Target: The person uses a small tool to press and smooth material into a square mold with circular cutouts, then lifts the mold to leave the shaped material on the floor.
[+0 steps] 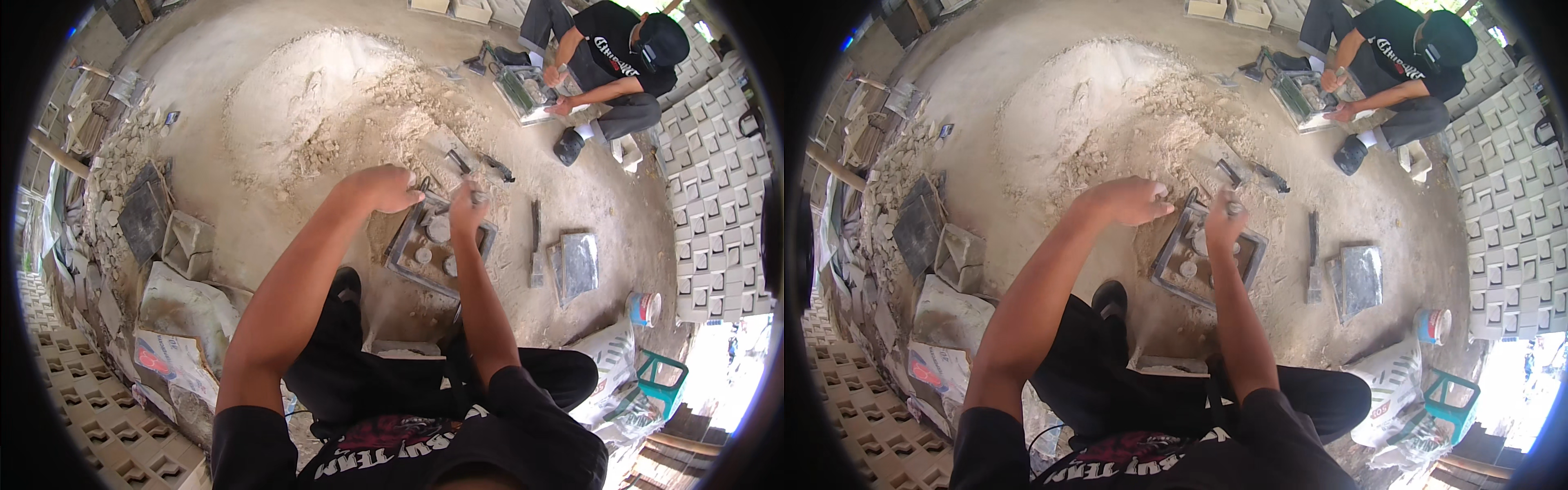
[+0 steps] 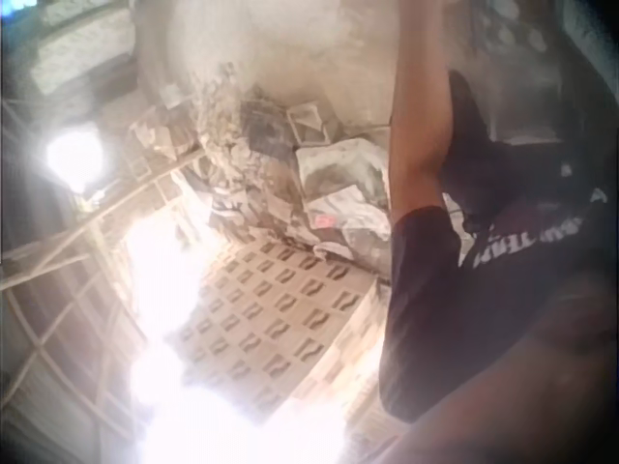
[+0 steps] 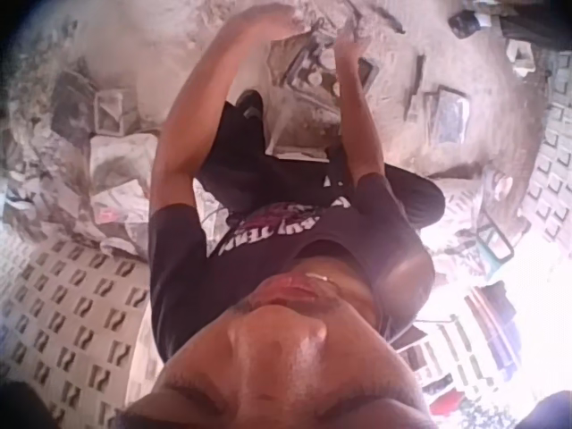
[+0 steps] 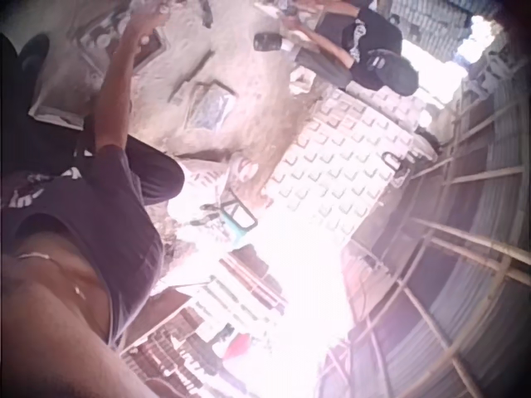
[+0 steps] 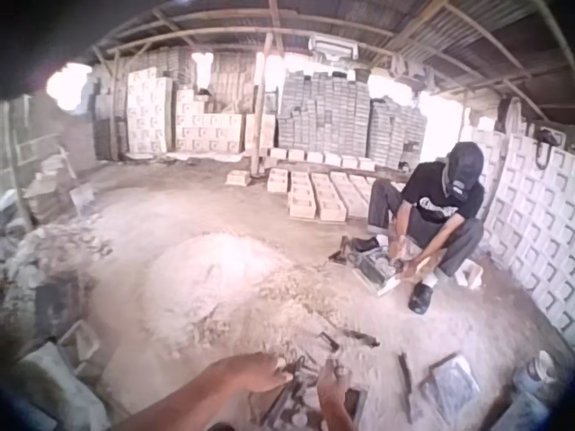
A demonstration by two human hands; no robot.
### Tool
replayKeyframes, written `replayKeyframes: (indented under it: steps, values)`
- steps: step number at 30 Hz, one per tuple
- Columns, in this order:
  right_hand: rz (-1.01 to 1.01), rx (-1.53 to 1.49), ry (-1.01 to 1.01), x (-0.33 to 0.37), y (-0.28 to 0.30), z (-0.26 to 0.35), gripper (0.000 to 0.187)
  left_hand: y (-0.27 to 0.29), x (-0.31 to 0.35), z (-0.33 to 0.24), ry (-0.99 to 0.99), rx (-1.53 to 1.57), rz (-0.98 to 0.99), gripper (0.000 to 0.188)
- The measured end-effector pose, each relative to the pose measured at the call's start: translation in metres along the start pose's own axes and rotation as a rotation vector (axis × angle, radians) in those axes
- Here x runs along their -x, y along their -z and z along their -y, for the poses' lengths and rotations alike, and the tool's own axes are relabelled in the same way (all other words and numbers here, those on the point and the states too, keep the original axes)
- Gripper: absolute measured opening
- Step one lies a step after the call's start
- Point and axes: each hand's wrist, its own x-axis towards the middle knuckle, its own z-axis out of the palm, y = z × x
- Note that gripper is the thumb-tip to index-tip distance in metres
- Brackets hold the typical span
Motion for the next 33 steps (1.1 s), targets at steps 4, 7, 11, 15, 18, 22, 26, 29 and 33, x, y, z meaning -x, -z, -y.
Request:
replayKeyframes:
  steps: [4,7,11,15,18,22,26,29,33]
  values:
    - [0.075,-0.072,-0.077,-0.023,-0.005,-0.001,0.028,-0.006,-0.006,0.011,0.049,-0.011,-0.046,0.058]
    - [0.002,-0.131,-0.020,-0.009,0.007,0.001,0.028,-0.007,-0.001,0.003,0.017,0.015,-0.056,0.059]
    - [0.093,-0.125,-0.198,-0.024,-0.013,0.007,0.027,-0.010,0.000,0.015,0.050,0.018,-0.052,0.059]
    - [0.003,-0.144,-0.046,-0.030,-0.002,-0.004,0.027,-0.003,0.001,0.002,0.003,0.050,-0.047,0.057]
    - [-0.005,-0.047,-0.214,-0.031,-0.005,-0.009,0.028,0.004,0.006,0.001,0.034,0.073,-0.010,0.055]
    - [-0.145,0.169,0.070,-0.029,-0.012,0.008,0.034,-0.001,-0.003,0.007,-0.028,-0.001,-0.115,0.054]
    - [0.001,0.305,-0.011,-0.010,-0.006,0.019,0.033,-0.009,0.004,0.007,-0.031,0.054,-0.090,0.053]
    - [0.044,0.346,0.050,-0.008,-0.017,0.041,0.038,-0.005,0.003,0.011,-0.010,0.023,-0.079,0.053]
    - [0.037,0.375,0.084,-0.010,-0.014,0.025,0.048,-0.009,0.007,0.001,0.003,0.033,-0.031,0.055]
